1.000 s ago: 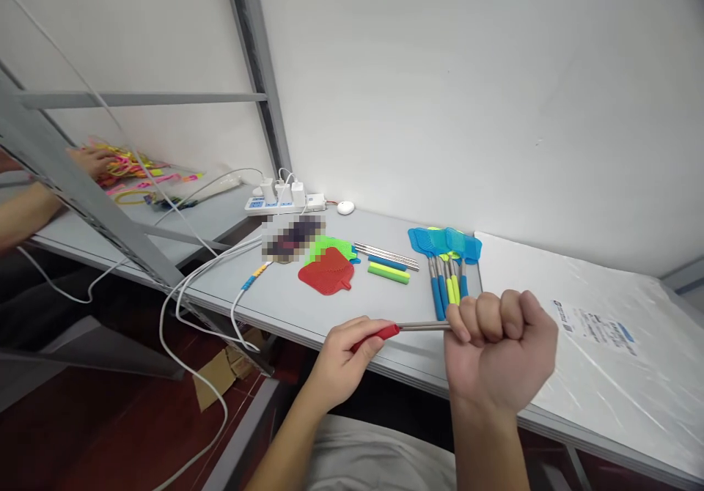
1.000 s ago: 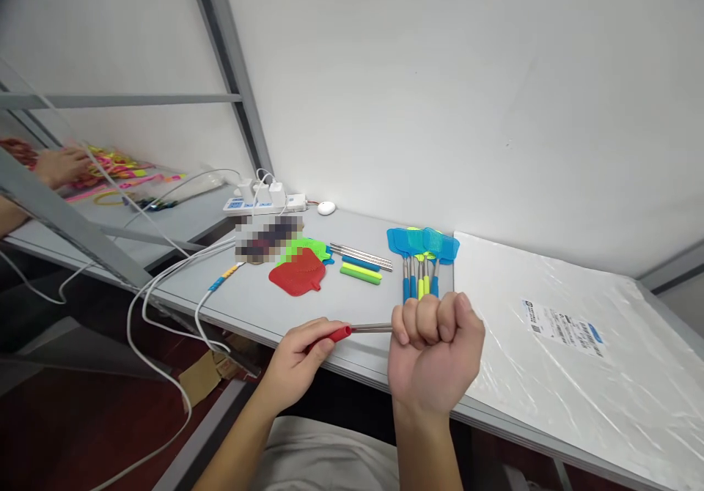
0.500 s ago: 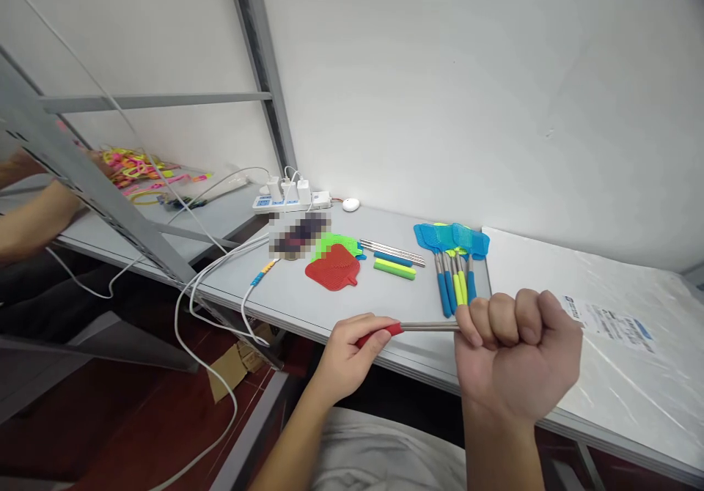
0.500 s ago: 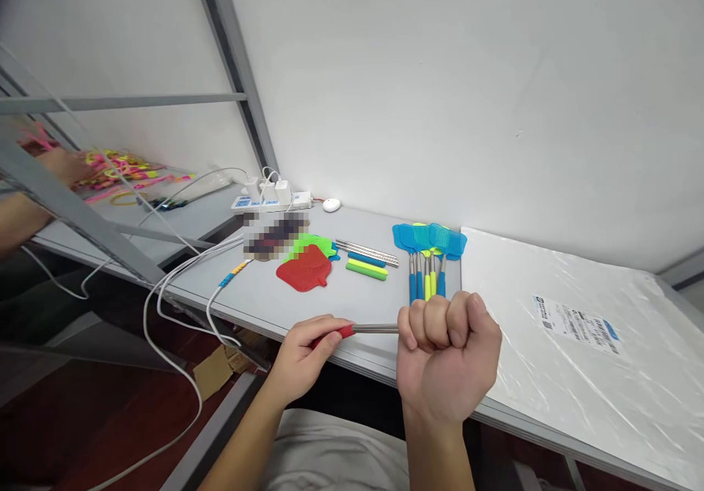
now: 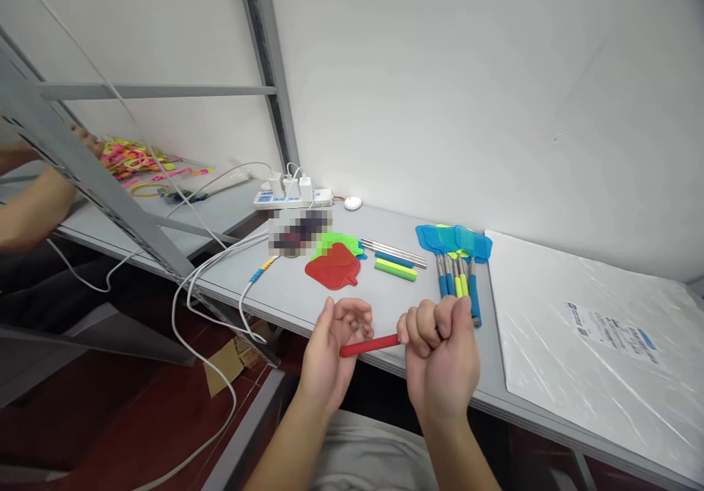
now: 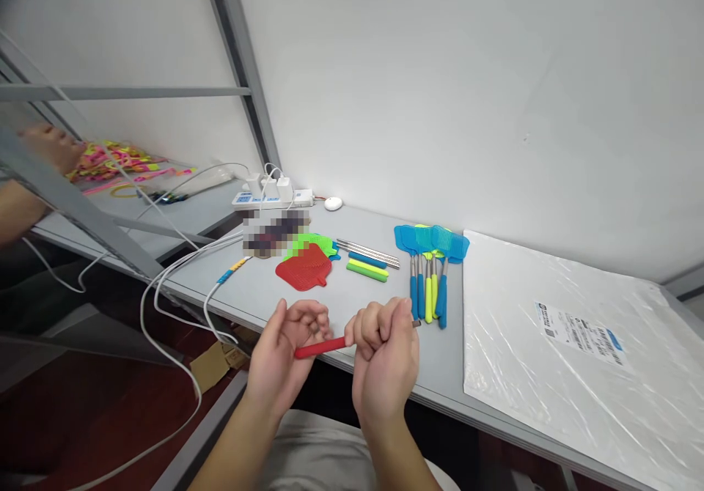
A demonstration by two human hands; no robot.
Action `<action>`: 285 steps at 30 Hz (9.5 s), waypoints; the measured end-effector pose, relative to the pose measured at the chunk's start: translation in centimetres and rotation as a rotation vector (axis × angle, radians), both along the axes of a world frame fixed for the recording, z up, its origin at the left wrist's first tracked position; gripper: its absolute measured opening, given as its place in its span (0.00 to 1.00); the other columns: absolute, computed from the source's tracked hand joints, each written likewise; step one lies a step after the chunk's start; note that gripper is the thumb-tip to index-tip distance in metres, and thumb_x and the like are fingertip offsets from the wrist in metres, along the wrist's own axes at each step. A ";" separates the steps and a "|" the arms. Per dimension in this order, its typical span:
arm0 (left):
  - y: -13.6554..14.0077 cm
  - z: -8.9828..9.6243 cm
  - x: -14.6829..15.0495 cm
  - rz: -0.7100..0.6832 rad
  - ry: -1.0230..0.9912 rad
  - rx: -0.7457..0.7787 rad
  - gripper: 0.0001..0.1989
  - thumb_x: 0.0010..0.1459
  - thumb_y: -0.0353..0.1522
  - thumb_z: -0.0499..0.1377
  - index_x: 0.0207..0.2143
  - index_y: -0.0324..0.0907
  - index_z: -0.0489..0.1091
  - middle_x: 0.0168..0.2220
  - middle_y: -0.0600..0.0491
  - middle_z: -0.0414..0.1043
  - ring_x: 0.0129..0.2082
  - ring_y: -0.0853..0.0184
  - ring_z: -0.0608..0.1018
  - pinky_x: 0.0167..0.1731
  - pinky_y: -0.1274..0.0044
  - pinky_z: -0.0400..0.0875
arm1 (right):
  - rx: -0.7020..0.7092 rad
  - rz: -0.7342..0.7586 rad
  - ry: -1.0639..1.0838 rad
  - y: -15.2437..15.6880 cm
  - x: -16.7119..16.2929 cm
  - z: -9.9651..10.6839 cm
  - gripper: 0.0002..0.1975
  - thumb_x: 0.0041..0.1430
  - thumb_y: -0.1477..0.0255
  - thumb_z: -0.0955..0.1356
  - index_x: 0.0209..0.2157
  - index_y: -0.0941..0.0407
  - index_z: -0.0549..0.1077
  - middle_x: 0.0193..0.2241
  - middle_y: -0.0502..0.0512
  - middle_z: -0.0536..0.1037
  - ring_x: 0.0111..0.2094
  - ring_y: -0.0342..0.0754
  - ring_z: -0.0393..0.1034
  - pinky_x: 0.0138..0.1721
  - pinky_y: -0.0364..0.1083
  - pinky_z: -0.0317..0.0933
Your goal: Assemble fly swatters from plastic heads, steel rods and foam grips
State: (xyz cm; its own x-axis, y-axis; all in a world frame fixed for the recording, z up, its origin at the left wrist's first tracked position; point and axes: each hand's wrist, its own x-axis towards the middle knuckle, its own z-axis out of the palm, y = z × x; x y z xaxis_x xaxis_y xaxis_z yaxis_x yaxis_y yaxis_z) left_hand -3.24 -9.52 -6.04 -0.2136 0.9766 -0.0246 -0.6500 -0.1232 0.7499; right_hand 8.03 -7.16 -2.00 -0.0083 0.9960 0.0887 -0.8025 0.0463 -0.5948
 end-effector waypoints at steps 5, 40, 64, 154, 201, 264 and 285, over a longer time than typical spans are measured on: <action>0.2 -0.6 -0.6 0.150 0.192 0.121 0.15 0.66 0.38 0.50 0.39 0.41 0.74 0.40 0.49 0.68 0.39 0.65 0.68 0.40 0.74 0.64 | -0.029 -0.101 -0.024 1.8 1.8 0.4 0.23 0.68 0.58 0.59 0.21 0.54 0.53 0.15 0.40 0.46 0.16 0.39 0.37 0.18 0.41 0.44; 6.2 8.0 4.7 0.003 0.826 0.449 0.09 0.64 0.34 0.56 0.34 0.43 0.76 0.46 0.49 0.77 0.47 0.60 0.77 0.48 0.70 0.70 | 0.480 -0.015 -0.737 5.7 1.7 1.7 0.15 0.67 0.70 0.60 0.26 0.55 0.70 0.24 0.48 0.67 0.28 0.43 0.65 0.26 0.41 0.59; 5.3 6.8 5.2 0.061 0.838 0.421 0.09 0.62 0.33 0.59 0.29 0.44 0.77 0.39 0.50 0.77 0.42 0.62 0.77 0.44 0.72 0.70 | 0.407 -0.057 -0.838 5.0 2.1 -0.8 0.15 0.66 0.66 0.61 0.28 0.55 0.73 0.24 0.50 0.72 0.27 0.45 0.66 0.25 0.42 0.58; 7.5 -1.9 -5.7 0.615 0.168 0.114 0.10 0.55 0.34 0.65 0.40 0.42 0.76 0.41 0.50 0.77 0.43 0.67 0.77 0.50 0.72 0.68 | 0.519 -0.243 -1.845 0.8 4.6 -5.9 0.11 0.69 0.69 0.59 0.47 0.51 0.70 0.33 0.52 0.75 0.34 0.48 0.67 0.36 0.48 0.52; 4.6 -0.7 -0.4 0.163 0.080 0.064 0.08 0.53 0.35 0.67 0.32 0.41 0.74 0.29 0.55 0.72 0.27 0.72 0.72 0.30 0.78 0.68 | 0.541 -0.278 -1.621 0.4 5.2 -6.5 0.11 0.68 0.70 0.59 0.47 0.52 0.71 0.30 0.52 0.74 0.32 0.47 0.66 0.34 0.47 0.57; 3.4 0.9 -0.8 0.377 0.229 0.124 0.07 0.59 0.36 0.63 0.35 0.42 0.71 0.30 0.57 0.65 0.23 0.75 0.63 0.29 0.78 0.66 | 0.952 -0.525 -1.655 3.0 5.4 -1.3 0.05 0.65 0.77 0.65 0.41 0.56 0.71 0.32 0.53 0.77 0.34 0.46 0.69 0.36 0.47 0.53; 2.7 0.3 -1.4 0.316 0.330 0.143 0.11 0.58 0.39 0.62 0.37 0.40 0.75 0.22 0.59 0.60 0.22 0.75 0.63 0.32 0.77 0.67 | 1.025 -0.512 -1.677 2.3 5.8 0.8 0.07 0.65 0.79 0.63 0.34 0.56 0.70 0.29 0.55 0.75 0.32 0.47 0.67 0.32 0.47 0.58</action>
State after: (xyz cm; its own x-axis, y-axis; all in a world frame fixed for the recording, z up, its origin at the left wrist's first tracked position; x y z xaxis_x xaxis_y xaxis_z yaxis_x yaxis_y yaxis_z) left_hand -4.67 -6.82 -5.74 -0.4747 0.8510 0.2246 -0.2942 -0.3939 0.8708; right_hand 13.84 -4.81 -1.17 -0.4559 0.5319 0.7137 0.5933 0.7793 -0.2018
